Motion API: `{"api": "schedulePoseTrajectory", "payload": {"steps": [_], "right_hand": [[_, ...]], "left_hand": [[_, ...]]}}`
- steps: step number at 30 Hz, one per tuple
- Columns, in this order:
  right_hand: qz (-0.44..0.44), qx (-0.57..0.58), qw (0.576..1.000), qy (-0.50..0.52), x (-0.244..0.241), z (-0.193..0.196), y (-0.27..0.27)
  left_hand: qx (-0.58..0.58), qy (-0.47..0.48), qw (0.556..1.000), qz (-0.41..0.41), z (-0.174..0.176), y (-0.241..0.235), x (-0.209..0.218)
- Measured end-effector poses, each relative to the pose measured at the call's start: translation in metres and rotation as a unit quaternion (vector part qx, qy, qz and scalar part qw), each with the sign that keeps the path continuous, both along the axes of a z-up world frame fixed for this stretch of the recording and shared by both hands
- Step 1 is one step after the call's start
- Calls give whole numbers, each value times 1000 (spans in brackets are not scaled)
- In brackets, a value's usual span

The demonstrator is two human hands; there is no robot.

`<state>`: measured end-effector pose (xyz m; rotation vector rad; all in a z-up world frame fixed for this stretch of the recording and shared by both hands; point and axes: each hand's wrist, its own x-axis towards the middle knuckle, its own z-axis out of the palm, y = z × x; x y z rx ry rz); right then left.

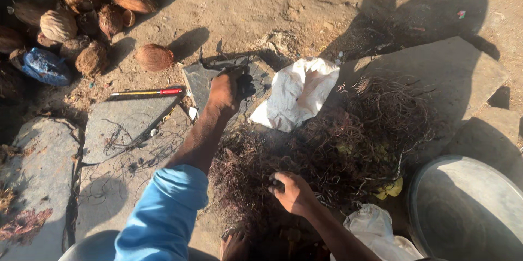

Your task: The person sits on the ground and processes a large pile of coconut husks. They use pliers to cut and separate the fibrous material, occasionally using a hammer to break down tougher sections. The processed fibers are gathered and placed into a white sack.

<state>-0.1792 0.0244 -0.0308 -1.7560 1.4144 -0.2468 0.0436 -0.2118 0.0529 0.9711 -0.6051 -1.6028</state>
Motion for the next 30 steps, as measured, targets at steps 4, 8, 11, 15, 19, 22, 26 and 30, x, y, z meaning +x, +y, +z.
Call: {"api": "schedulePoseTrajectory", "payload": {"steps": [4,8,11,15,19,22,26,30], "right_hand": [[247,262,928,90,5,-29,10],[381,357,821,231,5,-88,87],[279,394,834,269,-12,-139,129],[96,402,871,267,-28,-189,153],[-56,385,890,238,-23,-206,168],[-133,352,898,229,-33,-198,159],[-136,363,877,284,-67,-176,145],[-122,372,861,325,-98,-161,149]], "left_hand": [[-134,-162,973,-93,29,26,20],[-184,-520,828,-96,68,71,60],[-169,-476,849,-156,81,108,95],[-186,-544,805,-144,62,115,99],[-257,-535,795,-124,41,102,93],[-255,-570,771,-125,40,89,105],[-379,-586,712,-74,30,86,133],[-216,-502,830,-107,-16,124,161]]}}
